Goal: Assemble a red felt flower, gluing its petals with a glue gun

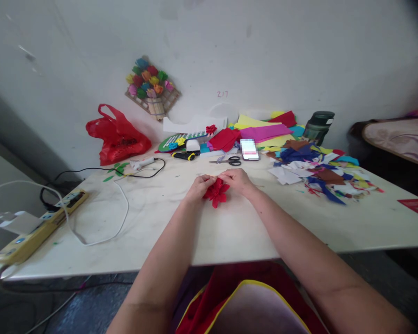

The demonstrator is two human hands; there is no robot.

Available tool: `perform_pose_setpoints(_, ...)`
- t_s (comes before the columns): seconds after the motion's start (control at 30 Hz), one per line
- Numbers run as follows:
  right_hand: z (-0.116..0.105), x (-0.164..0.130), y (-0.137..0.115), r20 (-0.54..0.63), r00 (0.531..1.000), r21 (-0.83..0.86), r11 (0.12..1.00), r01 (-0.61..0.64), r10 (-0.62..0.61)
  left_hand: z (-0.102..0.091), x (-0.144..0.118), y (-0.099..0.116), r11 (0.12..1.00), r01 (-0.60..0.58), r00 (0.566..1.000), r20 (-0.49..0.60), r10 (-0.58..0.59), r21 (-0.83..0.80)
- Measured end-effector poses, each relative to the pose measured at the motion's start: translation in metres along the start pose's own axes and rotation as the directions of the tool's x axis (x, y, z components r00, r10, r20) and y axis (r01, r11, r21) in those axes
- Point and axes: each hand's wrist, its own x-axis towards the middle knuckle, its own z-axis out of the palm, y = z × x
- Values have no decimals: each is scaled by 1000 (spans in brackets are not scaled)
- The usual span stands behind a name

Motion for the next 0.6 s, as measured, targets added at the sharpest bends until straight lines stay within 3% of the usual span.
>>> perform_pose_setpoints(0.27,-1,-1,-3,-27,998,-56,997,46,-48,0,-1,2,999,4,1000,10,-4,-41)
perform_pose_setpoints(0.6,-1,-1,-6,-53,999,-41,999,10,-12,1,-1,2,990,12,1000,-2,-13,-139)
